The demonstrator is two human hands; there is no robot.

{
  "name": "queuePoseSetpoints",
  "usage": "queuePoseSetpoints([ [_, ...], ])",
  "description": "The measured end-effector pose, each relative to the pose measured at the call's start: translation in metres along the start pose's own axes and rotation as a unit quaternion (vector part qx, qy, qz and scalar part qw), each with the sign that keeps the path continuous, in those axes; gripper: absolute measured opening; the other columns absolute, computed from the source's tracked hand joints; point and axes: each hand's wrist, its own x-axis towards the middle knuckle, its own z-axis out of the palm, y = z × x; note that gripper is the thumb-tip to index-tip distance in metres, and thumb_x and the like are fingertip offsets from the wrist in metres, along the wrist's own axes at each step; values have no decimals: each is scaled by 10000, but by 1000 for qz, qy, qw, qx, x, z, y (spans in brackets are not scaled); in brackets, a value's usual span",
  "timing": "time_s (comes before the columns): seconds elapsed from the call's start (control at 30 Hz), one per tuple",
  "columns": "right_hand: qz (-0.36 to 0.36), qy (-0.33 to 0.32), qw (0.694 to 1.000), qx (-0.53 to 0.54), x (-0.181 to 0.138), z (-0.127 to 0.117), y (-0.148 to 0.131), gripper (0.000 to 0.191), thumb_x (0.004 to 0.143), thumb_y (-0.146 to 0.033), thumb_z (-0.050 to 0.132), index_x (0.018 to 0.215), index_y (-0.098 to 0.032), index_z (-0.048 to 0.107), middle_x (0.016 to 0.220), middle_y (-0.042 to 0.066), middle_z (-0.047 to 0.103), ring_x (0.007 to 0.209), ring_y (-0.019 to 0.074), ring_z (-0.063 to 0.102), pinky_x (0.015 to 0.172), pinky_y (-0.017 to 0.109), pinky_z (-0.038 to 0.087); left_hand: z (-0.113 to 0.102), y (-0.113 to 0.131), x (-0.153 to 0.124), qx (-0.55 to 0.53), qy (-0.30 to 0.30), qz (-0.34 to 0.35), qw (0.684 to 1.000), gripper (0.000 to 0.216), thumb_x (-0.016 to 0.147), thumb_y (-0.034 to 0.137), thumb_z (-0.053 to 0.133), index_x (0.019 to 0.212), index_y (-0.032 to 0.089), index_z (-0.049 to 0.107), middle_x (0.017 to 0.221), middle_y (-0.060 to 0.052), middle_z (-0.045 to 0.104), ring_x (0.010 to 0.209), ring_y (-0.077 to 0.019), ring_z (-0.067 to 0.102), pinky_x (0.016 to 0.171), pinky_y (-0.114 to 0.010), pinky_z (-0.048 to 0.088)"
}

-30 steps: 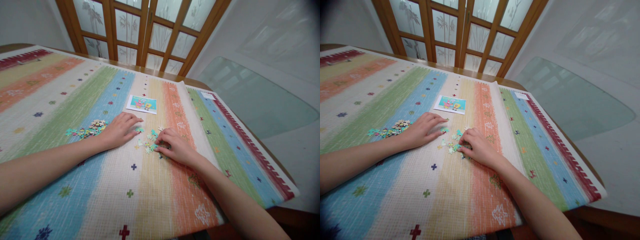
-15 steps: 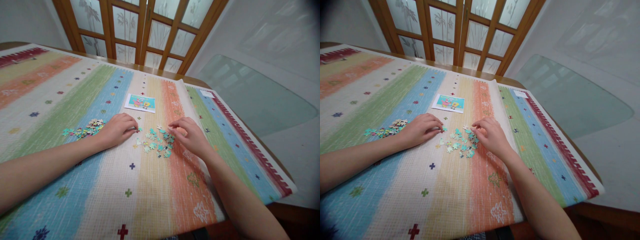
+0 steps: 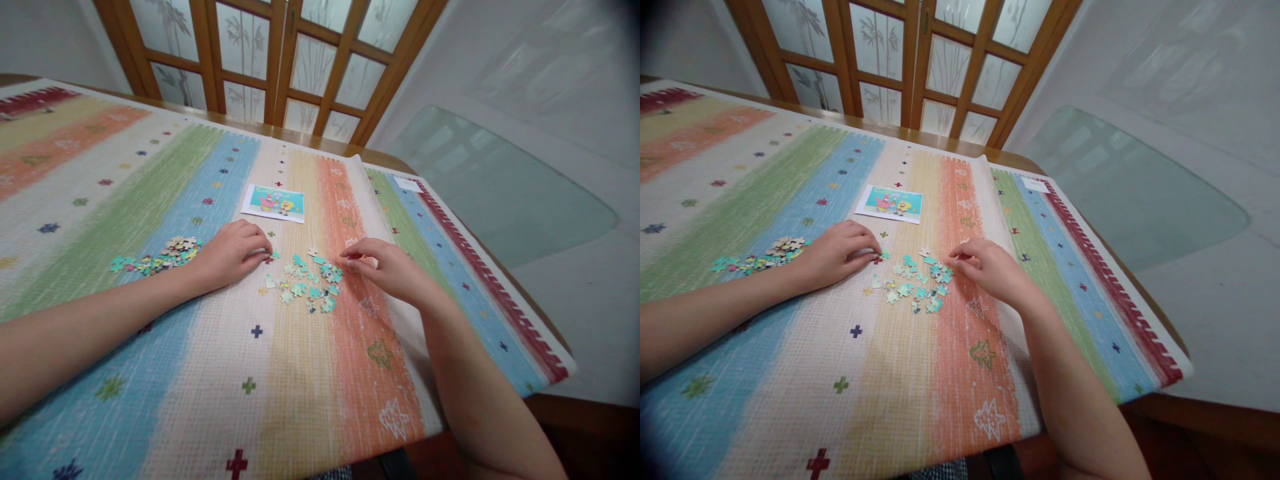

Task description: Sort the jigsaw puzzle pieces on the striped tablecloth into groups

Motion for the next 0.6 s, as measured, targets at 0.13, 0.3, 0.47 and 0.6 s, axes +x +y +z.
queuePoseSetpoints([
  [0.13, 0, -32, 999, -2, -1, -1, -4, 161, 969, -291, 591, 973, -213, 733, 954, 58, 752, 887, 199, 681, 801, 343, 508, -1, 2, 1, -14, 2, -14, 1000, 186, 986, 322, 571, 1064, 192, 678, 1053, -80, 670, 1055, -253, 578, 932, -405, 446],
  [0.3, 3, -22, 1000, -12, -4, -6, -1, 165, 959, -263, 591, 1006, -207, 739, 987, 67, 753, 911, 206, 686, 792, 342, 516, 1, 2, 0, -14, 3, 1, 1000, 285, 1008, 365, 557, 1234, 221, 653, 1245, -102, 630, 1170, -260, 553, 1019, -437, 429],
  [0.47, -58, -32, 998, -19, -4, 3, -13, 145, 948, -195, 606, 1003, -192, 741, 950, 72, 727, 900, 197, 663, 826, 343, 507, 4, -1, 0, -2, -31, 25, 999, 288, 1028, 352, 528, 1274, 289, 664, 1288, -62, 641, 1205, -252, 541, 1041, -447, 411],
  [0.6, -94, -56, 992, -61, -2, 17, -27, 141, 945, -195, 643, 1026, -173, 756, 949, 94, 700, 931, 215, 641, 844, 350, 491, 3, 0, 2, -1, -29, 16, 999, 269, 1014, 368, 555, 1225, 272, 691, 1211, -57, 672, 1155, -248, 556, 1013, -433, 419],
])
